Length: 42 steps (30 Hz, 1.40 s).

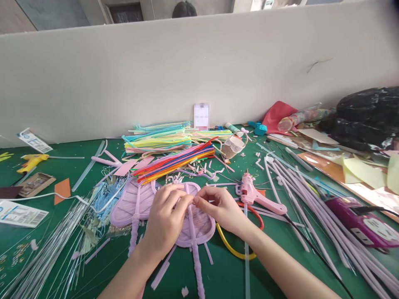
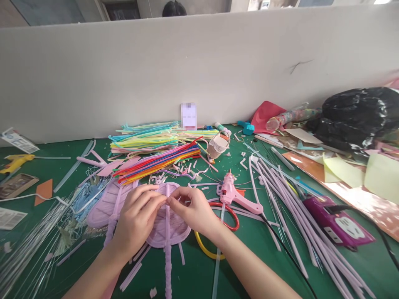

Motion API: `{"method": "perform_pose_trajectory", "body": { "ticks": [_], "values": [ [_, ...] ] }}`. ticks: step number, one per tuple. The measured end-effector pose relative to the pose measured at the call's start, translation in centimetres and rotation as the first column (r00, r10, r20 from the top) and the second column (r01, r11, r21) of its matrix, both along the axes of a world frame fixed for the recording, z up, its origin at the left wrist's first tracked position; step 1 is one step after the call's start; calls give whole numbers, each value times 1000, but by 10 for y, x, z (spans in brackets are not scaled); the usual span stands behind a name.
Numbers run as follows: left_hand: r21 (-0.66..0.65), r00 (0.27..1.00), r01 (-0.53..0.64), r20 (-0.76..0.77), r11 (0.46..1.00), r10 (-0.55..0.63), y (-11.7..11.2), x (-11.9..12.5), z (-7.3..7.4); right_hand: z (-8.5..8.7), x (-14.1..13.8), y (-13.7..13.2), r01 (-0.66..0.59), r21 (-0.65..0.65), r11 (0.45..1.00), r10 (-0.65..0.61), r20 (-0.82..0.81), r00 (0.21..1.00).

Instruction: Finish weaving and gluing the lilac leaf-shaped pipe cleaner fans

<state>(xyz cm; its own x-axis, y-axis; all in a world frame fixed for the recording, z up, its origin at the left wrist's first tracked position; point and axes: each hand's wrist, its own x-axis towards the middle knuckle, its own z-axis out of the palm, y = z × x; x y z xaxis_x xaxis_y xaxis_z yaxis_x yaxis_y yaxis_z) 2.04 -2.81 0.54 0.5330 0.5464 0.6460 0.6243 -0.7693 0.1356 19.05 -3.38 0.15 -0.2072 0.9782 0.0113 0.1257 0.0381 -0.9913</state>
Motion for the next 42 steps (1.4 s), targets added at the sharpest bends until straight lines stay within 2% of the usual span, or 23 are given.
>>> {"method": "perform_pose_trajectory", "body": {
  "ticks": [3,6,10,12,15,17,21,25,27,30,31,32,33,34,35,36,37,40,42],
  "values": [
    [-24,999,5,-52,1000,-6,8,-6,6,-2,-1,1,40,-1,999,-40,21,999],
    [-45,976,-124,-188,991,113,30,-15,14,-4,-1,0,77,-17,997,-75,61,995],
    [-77,847,-399,-413,914,335,77,-20,15,-4,-4,-2,67,-31,997,-63,99,993],
    [-220,817,-473,-472,853,331,99,-20,10,-5,-6,-3,51,-28,998,-47,111,993],
    [-313,826,-479,-475,820,302,124,-23,5,-7,-7,-4,29,-26,999,-25,134,991],
    [-371,849,-458,-452,808,274,136,-31,8,-9,-7,-3,24,-33,999,-19,137,990],
    [-532,914,-374,-350,760,205,151,-53,23,-8,-6,-4,14,-26,1000,-10,136,991],
    [-669,962,-271,-213,693,170,155,-71,33,-8,-6,-5,17,-22,1000,-14,133,991],
    [-791,983,-161,-74,590,168,150,-76,35,-9,-6,-5,21,-25,999,-17,123,992],
    [-925,966,106,182,365,181,143,-78,38,-9,-6,-5,13,-23,1000,-10,113,994],
    [-929,960,148,217,338,176,142,-77,40,-9,-6,-5,10,-24,1000,-7,113,994],
    [-920,966,130,202,370,162,144,-75,43,-9,-6,-5,8,-28,1000,-4,114,993],
    [-895,978,63,144,443,154,147,-73,47,-9,-6,-4,6,-33,999,-2,116,993],
    [-840,985,-38,58,542,160,152,-71,52,-9,-6,-4,5,-38,999,0,118,993],
    [-742,980,-161,-40,651,196,158,-68,56,-9,-7,-4,4,-42,999,1,119,993],
    [-619,959,-278,-142,734,243,167,-66,61,-10,-7,-4,4,-45,999,2,119,993],
    [-506,934,-356,-224,786,279,175,-65,66,-10,-7,-4,5,-46,999,0,119,993],
    [-221,875,-427,-348,877,338,201,-60,77,-12,-7,-3,23,-52,998,-17,112,994],
    [-77,848,-461,-330,884,414,215,-56,79,-14,-7,-2,37,-58,998,-31,104,994]
  ]
}}
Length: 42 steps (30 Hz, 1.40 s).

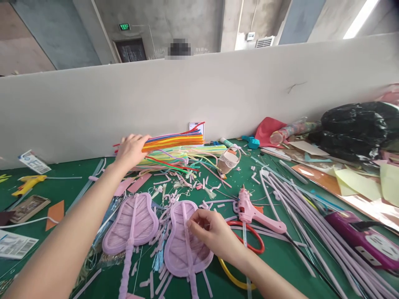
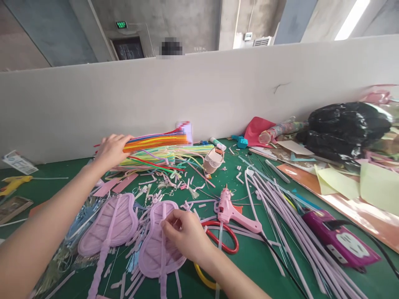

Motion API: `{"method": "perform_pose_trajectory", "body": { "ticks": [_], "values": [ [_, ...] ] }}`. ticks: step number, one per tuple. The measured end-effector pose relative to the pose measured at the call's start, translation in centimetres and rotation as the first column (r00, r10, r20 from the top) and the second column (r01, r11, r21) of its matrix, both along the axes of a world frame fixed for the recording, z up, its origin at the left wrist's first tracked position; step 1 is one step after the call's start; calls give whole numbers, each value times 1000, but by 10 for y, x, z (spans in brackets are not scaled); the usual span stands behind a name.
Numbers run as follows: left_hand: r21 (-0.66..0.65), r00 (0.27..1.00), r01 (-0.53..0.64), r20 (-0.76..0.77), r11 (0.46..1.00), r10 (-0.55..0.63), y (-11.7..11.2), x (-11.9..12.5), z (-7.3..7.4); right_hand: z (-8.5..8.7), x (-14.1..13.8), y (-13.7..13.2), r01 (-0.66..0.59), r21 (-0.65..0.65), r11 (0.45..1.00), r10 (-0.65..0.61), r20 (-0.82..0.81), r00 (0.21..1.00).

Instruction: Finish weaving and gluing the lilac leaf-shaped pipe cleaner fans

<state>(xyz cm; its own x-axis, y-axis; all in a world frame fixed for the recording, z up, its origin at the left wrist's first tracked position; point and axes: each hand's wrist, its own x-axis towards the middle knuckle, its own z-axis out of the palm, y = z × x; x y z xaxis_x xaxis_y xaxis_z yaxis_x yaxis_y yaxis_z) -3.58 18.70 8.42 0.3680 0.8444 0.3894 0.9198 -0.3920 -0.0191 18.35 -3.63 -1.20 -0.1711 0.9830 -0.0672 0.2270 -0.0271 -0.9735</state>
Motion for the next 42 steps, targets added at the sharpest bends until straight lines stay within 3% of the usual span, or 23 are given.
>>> {"method": "perform_pose_trajectory", "body": {
  "ticks": [3,7,13,16,19,22,24,26,28,31,42],
  "values": [
    [91,996,-91,35,992,88,16,6,-7,0,-1,1,10,-16,1000,-10,-13,1000],
    [32,977,-183,116,983,178,31,8,-22,1,-1,1,22,-29,999,-24,-44,999],
    [7,970,-126,212,992,121,21,2,-20,4,0,1,17,-13,1000,-18,-40,999],
    [-14,963,-55,264,998,57,-8,9,-17,6,0,1,20,7,1000,-19,-49,999],
    [-67,939,75,339,995,-48,-64,25,-25,8,0,0,39,17,999,-38,-84,996],
    [-195,798,352,573,916,-185,-135,40,-41,11,0,-1,67,15,998,-64,-151,987],
    [-197,751,444,613,874,-244,-177,47,-51,12,0,-2,62,5,998,-59,-225,973],
    [-118,724,461,623,880,-296,-205,51,-59,13,0,-3,43,-20,999,-47,-306,951],
    [-20,724,417,612,909,-318,-217,51,-65,15,-1,-4,22,-57,998,-41,-367,929],
    [76,731,345,603,935,-319,-219,50,-69,17,-2,-5,2,-110,994,-47,-408,912],
    [99,709,402,595,910,-378,-217,46,-76,14,-4,-5,-27,-86,996,-5,-348,937]
  ]
}}
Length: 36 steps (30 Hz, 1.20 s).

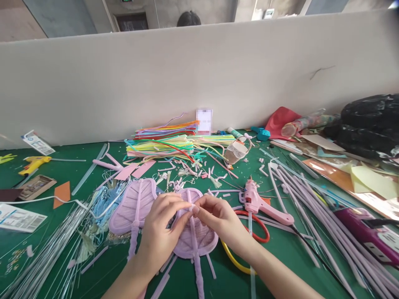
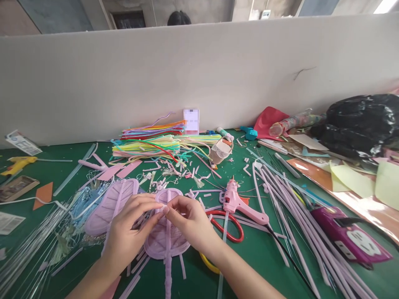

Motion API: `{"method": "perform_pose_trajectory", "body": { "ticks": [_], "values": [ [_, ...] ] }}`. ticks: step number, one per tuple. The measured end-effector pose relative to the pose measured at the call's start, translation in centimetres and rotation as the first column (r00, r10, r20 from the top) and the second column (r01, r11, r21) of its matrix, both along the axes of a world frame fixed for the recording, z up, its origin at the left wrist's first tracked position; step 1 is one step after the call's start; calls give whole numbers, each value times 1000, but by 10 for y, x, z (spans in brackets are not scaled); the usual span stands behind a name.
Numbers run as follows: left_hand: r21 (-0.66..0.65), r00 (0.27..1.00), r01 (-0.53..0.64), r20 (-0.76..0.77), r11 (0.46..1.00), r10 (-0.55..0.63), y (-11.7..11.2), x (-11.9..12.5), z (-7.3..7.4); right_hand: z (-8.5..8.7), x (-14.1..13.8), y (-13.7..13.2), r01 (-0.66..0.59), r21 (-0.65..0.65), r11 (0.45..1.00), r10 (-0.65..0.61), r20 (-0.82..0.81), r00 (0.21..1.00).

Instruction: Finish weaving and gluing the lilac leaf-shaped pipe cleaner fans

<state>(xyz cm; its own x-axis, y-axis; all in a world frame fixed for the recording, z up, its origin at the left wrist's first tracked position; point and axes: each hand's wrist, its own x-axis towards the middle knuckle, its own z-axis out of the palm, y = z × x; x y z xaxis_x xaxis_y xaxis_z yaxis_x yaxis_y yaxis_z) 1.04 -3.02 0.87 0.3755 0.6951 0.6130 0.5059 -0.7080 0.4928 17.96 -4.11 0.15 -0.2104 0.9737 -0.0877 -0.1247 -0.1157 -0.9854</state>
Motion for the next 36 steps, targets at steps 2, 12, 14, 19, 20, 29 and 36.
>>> {"method": "perform_pose_trajectory", "body": {
  "ticks": [2,12,14,19,20,29,36],
  "values": [
    [19,1000,1,-10,1000,-1,0,-1,0,-1,0,0,-6,8,1000,6,8,1000],
    [108,999,-37,-7,993,38,-6,2,-3,-2,-6,-6,85,-12,996,-85,-38,996],
    [123,999,-43,-6,991,44,-6,3,-4,-2,-7,-8,107,-9,994,-107,-23,994],
    [59,1000,9,13,998,-9,-4,2,-3,-3,-7,-10,131,49,990,-132,36,991],
    [-6,999,26,34,1000,-26,-3,1,-1,-3,-7,-10,133,71,989,-138,66,988],
    [-439,981,95,195,893,-8,-2,-5,1,1,-1,-9,12,248,969,-97,330,939],
    [-575,969,125,247,809,26,-6,-7,1,2,0,-8,2,152,988,-43,262,964]
  ]
}}
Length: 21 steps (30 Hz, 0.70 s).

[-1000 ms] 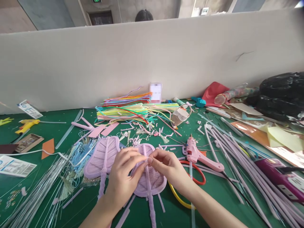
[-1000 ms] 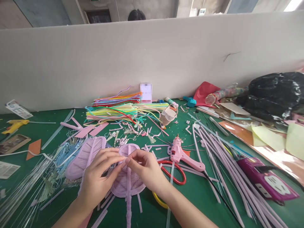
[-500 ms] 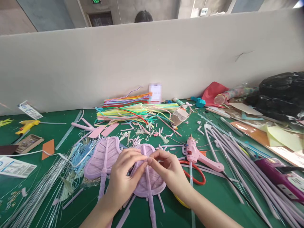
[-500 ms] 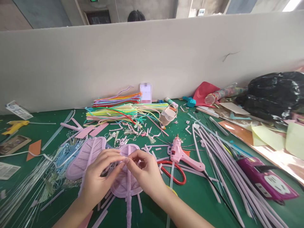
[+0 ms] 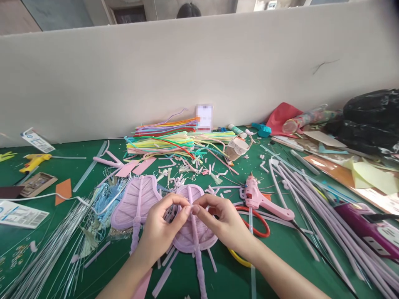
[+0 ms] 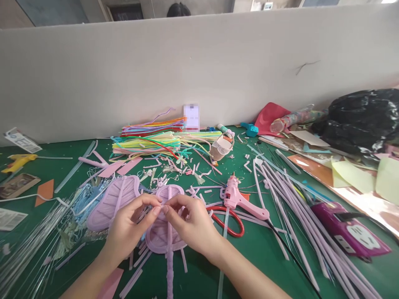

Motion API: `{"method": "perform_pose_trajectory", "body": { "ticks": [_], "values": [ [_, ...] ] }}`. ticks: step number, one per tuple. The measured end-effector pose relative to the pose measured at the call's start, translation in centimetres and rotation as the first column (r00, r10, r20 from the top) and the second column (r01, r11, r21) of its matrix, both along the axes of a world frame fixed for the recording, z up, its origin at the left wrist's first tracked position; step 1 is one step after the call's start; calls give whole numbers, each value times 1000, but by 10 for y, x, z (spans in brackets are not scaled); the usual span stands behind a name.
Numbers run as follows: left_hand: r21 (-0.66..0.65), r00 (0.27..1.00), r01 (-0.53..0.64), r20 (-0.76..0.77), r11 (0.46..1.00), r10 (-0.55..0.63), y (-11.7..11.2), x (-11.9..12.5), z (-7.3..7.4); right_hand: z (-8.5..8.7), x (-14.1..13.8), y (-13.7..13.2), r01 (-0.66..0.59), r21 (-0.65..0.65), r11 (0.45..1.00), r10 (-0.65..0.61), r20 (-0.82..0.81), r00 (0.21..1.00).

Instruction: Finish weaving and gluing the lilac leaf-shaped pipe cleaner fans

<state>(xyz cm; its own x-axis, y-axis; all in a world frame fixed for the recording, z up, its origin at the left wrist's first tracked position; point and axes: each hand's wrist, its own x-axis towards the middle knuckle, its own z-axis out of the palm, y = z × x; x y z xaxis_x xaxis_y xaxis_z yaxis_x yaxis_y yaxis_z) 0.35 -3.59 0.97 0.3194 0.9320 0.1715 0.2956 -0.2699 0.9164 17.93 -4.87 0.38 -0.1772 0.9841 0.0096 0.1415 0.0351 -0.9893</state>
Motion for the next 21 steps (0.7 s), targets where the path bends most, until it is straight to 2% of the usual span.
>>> {"method": "perform_pose_trajectory", "body": {
  "ticks": [5,8,11,16,21],
  "values": [
    [-7,1000,-1,-6,1000,1,1,1,3,-1,-1,1,37,-113,993,-61,-212,975],
    [29,1000,-14,-26,999,15,2,3,3,-1,-3,1,27,-134,991,-61,-254,965],
    [26,999,-33,-25,999,34,2,4,2,-1,-5,0,26,-127,992,-57,-251,966],
    [-90,999,-23,-31,996,20,1,3,3,-2,-1,2,29,-130,991,-62,-258,964],
    [-147,999,12,-28,989,-16,0,5,9,-1,1,2,54,-24,998,-57,-122,991]
  ]
}}
